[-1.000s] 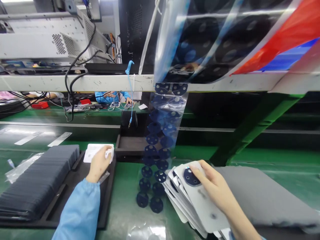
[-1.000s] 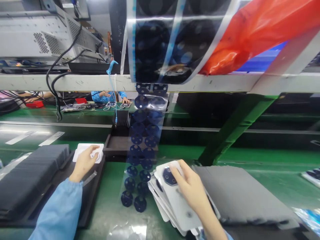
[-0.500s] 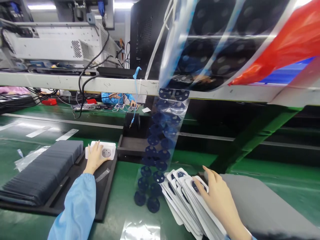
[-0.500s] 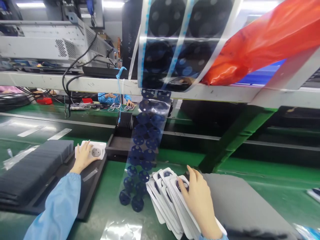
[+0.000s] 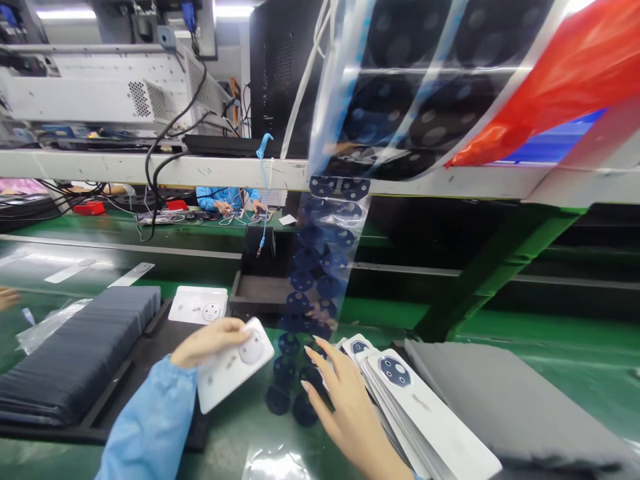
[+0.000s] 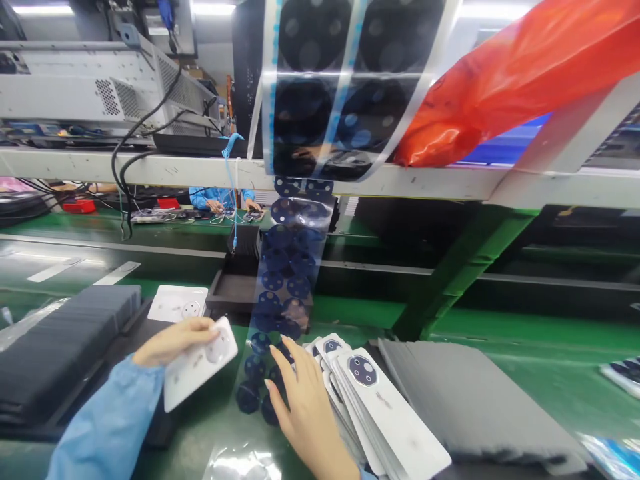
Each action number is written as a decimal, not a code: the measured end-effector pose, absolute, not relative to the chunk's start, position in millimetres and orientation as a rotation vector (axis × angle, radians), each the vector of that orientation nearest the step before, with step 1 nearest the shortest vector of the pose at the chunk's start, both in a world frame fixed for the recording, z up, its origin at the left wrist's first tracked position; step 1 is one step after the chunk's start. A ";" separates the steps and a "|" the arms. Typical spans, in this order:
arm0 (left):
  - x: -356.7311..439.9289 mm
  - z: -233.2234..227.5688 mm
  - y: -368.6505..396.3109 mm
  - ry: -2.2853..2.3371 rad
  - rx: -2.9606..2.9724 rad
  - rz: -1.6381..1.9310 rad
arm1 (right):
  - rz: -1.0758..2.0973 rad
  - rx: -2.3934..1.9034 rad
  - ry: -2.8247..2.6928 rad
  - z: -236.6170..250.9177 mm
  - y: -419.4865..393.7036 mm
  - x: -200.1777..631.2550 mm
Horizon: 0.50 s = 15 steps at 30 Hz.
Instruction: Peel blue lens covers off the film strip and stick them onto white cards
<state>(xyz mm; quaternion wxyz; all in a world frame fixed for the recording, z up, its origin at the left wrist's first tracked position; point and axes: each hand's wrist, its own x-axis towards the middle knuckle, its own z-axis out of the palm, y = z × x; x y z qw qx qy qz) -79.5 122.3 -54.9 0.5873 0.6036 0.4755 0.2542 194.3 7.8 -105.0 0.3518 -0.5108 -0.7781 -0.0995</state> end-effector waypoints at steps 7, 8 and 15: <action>-29.3 -94.7 119.6 0.868 1.261 0.245 | -0.232 -1.324 -2.040 -126.5 -2.6 192.0; -29.3 -95.4 119.8 0.847 1.234 0.248 | -0.216 -1.326 -2.039 -130.3 -5.3 192.1; -28.9 -79.3 109.5 0.758 1.065 0.341 | -0.248 -1.272 -2.061 -118.1 -5.3 184.3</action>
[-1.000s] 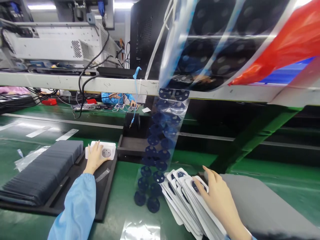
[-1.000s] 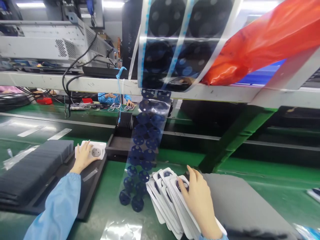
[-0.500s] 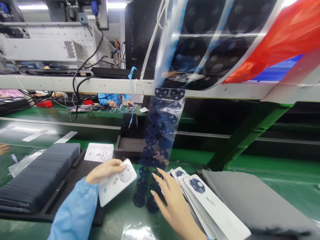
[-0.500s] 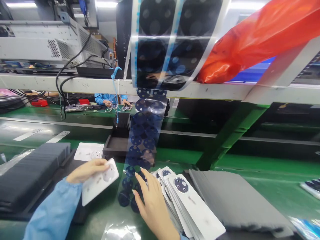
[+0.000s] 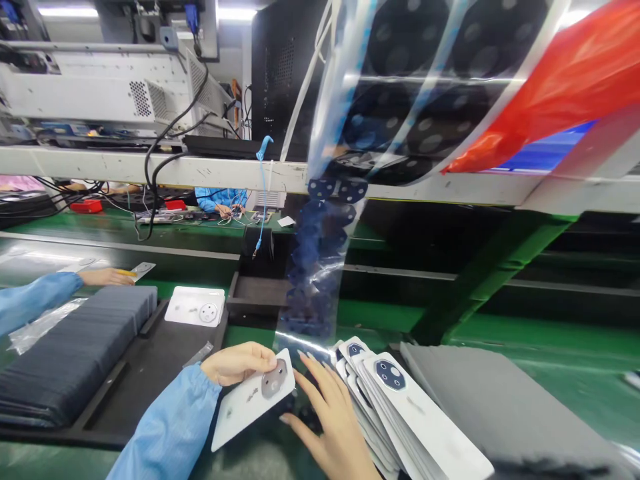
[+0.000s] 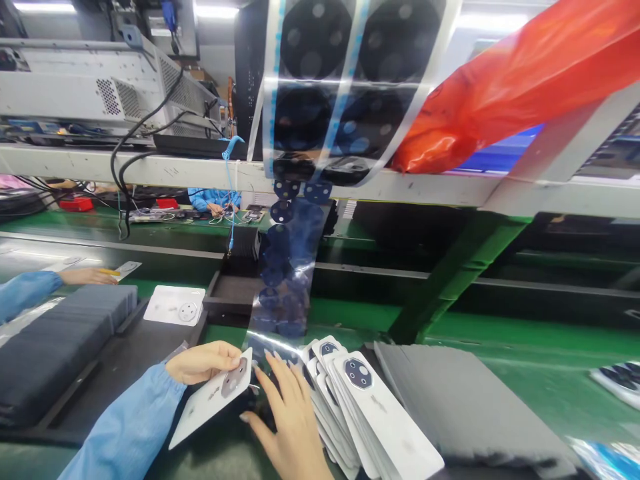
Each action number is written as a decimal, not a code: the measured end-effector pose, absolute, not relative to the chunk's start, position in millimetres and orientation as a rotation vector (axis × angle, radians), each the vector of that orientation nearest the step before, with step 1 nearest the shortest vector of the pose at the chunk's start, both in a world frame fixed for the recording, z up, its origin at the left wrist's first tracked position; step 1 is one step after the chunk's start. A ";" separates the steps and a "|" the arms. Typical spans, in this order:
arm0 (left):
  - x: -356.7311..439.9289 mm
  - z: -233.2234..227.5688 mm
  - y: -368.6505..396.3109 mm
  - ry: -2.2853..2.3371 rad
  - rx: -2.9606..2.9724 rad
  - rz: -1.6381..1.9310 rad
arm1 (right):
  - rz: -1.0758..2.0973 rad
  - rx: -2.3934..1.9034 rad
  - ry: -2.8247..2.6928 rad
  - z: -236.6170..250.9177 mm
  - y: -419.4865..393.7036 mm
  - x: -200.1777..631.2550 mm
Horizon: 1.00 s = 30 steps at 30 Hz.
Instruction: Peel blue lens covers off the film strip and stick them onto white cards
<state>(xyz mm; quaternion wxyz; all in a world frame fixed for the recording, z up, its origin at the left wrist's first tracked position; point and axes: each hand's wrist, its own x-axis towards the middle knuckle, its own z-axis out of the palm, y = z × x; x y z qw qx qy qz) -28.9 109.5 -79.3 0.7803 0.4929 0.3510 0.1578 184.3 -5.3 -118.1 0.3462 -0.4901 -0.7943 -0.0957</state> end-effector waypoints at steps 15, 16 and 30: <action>-8.6 -50.1 76.6 0.776 1.016 0.583 | -0.689 -0.979 -2.001 -105.6 -17.4 177.9; -9.3 -49.3 77.8 0.804 1.040 0.598 | -0.695 -0.967 -2.000 -103.8 -20.2 178.9; -41.1 -18.5 67.0 1.270 1.512 1.045 | 0.725 -1.051 -1.035 -38.3 -0.9 166.9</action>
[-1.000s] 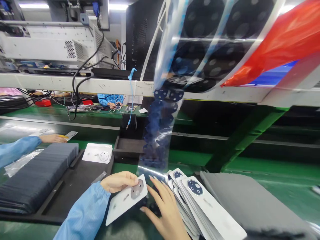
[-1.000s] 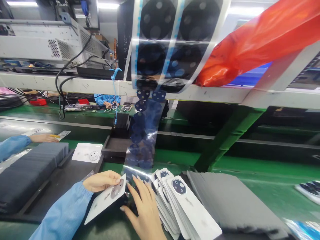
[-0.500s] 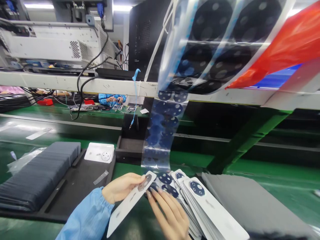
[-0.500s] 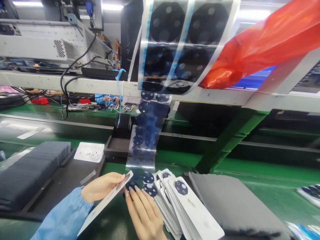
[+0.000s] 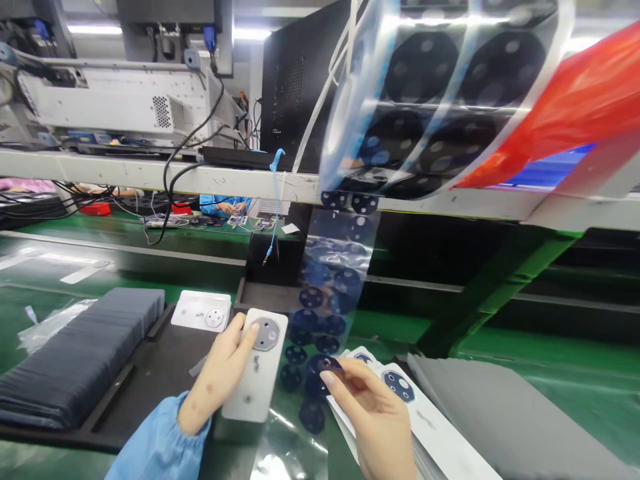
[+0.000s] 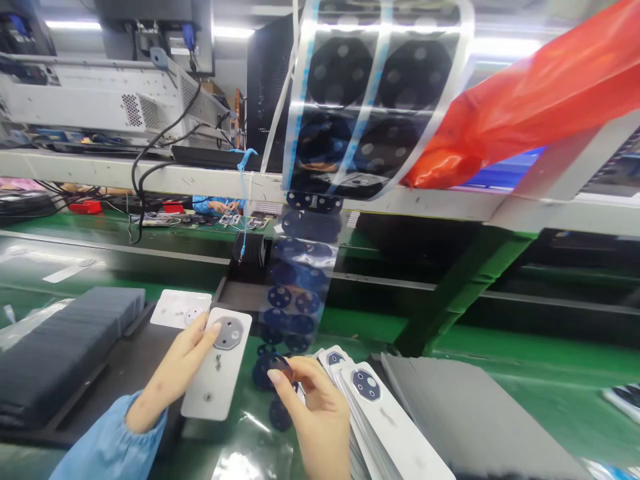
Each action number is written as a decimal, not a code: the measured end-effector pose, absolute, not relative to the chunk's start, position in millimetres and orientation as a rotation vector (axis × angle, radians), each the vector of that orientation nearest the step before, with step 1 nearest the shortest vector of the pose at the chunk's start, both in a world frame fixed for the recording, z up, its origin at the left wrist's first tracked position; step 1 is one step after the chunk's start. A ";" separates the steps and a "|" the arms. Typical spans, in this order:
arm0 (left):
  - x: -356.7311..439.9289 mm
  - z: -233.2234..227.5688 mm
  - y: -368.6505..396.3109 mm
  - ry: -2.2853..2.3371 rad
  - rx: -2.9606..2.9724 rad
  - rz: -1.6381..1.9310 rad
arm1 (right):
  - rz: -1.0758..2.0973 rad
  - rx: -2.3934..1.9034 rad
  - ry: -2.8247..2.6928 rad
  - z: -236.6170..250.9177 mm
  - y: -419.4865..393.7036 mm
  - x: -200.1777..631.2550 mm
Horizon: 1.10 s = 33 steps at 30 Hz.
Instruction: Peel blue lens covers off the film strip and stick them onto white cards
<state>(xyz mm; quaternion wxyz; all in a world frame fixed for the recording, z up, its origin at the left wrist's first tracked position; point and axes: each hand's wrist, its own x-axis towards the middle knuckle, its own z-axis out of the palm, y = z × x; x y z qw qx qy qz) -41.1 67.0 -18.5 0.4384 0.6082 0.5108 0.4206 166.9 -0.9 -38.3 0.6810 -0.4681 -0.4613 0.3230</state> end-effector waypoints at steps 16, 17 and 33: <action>-15.5 -6.3 18.7 0.996 1.349 1.029 | 0.787 -1.130 -1.059 -12.9 17.6 140.4; -15.0 -5.1 17.5 1.001 1.351 1.019 | 0.772 -1.117 -1.075 -11.9 17.4 140.6; -14.8 0.3 10.6 1.015 1.369 0.947 | 0.725 -1.073 -1.141 -6.7 16.8 141.6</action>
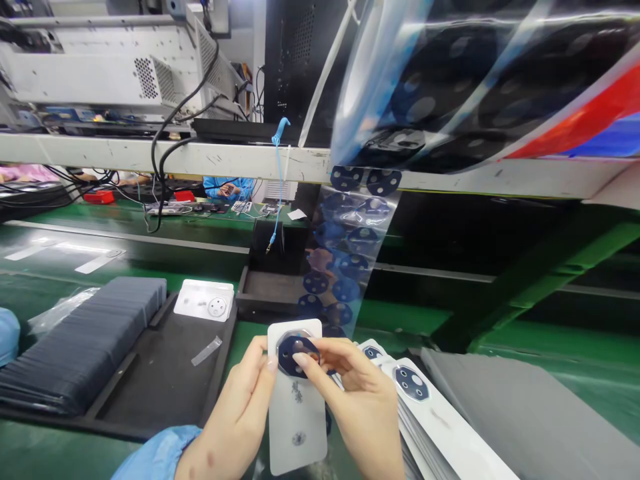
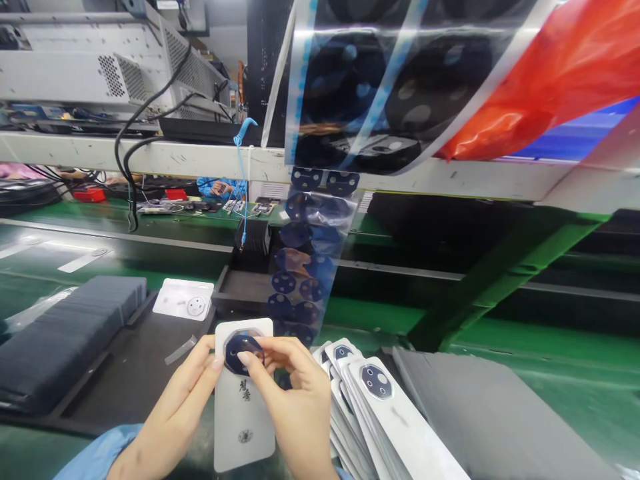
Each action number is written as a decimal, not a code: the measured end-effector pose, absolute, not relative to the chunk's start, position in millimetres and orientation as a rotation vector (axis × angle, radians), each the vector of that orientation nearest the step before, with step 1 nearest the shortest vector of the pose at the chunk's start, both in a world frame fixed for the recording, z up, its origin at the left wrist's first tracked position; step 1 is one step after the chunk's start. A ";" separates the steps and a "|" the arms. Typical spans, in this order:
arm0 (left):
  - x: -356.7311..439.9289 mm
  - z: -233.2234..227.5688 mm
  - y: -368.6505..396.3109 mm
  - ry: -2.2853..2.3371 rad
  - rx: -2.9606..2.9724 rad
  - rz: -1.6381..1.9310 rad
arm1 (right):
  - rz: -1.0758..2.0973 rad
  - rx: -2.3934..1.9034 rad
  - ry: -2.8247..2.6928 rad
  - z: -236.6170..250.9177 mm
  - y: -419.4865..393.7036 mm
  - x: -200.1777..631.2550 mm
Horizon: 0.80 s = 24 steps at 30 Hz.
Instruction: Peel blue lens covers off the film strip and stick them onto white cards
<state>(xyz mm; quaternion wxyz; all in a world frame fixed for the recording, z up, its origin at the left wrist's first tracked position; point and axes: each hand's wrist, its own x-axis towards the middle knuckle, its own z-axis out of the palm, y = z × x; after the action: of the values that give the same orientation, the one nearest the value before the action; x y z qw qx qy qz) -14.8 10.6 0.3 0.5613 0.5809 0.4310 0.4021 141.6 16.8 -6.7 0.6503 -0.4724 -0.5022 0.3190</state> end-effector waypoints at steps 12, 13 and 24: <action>-14.7 0.0 12.6 1.037 1.394 0.959 | 0.708 -1.094 -1.162 -9.3 14.0 137.9; -14.6 -0.2 12.7 1.040 1.397 0.958 | 0.701 -1.096 -1.165 -10.2 14.1 137.5; -11.0 -2.1 9.9 1.114 1.450 1.018 | 0.595 -1.101 -1.203 -16.2 14.7 135.5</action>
<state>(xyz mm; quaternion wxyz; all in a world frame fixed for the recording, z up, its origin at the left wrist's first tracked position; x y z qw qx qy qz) -11.0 9.9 -2.1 0.5008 0.5998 0.4607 0.4209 135.5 14.7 -16.2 0.6464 -0.4837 -0.5289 0.2617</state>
